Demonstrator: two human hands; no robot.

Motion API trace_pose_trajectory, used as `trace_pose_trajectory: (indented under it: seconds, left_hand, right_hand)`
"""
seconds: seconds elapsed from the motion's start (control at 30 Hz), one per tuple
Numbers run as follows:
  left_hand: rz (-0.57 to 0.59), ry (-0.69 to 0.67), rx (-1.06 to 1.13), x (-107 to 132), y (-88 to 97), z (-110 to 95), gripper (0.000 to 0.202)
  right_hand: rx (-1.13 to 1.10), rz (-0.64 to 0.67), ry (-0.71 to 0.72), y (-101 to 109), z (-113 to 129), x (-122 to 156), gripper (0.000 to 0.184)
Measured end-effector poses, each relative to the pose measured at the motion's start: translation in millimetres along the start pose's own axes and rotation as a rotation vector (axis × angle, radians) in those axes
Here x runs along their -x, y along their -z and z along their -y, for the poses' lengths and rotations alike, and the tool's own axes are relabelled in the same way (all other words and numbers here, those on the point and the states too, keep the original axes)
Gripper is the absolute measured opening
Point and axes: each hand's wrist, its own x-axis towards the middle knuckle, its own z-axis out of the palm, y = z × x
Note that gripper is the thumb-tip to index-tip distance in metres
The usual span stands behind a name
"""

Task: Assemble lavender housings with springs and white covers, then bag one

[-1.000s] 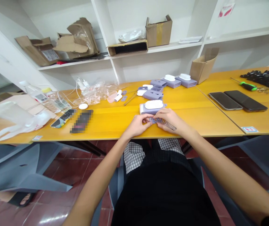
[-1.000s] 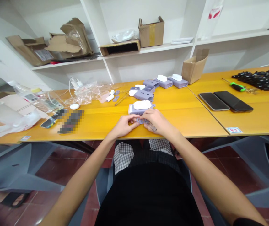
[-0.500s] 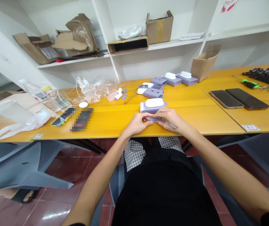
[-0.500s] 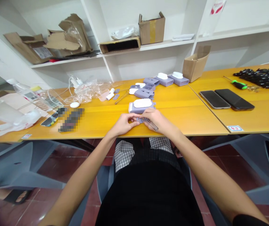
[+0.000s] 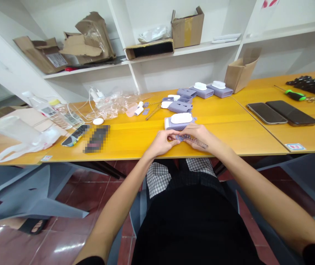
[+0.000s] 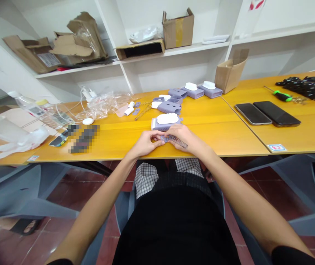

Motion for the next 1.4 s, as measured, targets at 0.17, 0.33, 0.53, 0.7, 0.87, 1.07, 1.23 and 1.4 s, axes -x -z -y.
trace_pose_trajectory:
  seconds: [0.17,0.33,0.53,0.7,0.87,1.07,1.23,1.4]
  left_hand:
    - [0.013,-0.005,0.008,0,0.0,0,0.032]
    - [-0.006,-0.016,-0.002,-1,0.4,4,0.036]
    - [-0.026,-0.056,0.085,-4,1.5,6,0.04]
    - [-0.07,-0.016,0.108,-4,0.3,5,0.032]
    - [-0.11,0.044,0.089,-5,-1.0,5,0.029]
    - [-0.191,0.053,0.169,-7,-0.3,8,0.026]
    - [-0.2,0.062,0.174,-6,-0.8,8,0.027]
    - [-0.229,0.068,0.063,-6,-3.0,7,0.029]
  right_hand:
    - [-0.058,-0.018,-0.023,1,-7,3,0.015]
    - [-0.106,-0.139,-0.14,-6,-9,4,0.006]
    - [-0.121,-0.244,-0.183,-14,-7,1,0.01]
    - [-0.087,-0.288,-0.286,-23,-3,-2,0.018]
    - [-0.141,-0.244,-0.285,-21,1,-4,0.021]
    - [-0.463,-0.244,-0.36,-10,-5,-1,0.036]
    - [-0.683,-0.205,-0.499,-15,-16,0,0.028]
    - [-0.168,-0.326,-0.426,-4,12,-5,0.012]
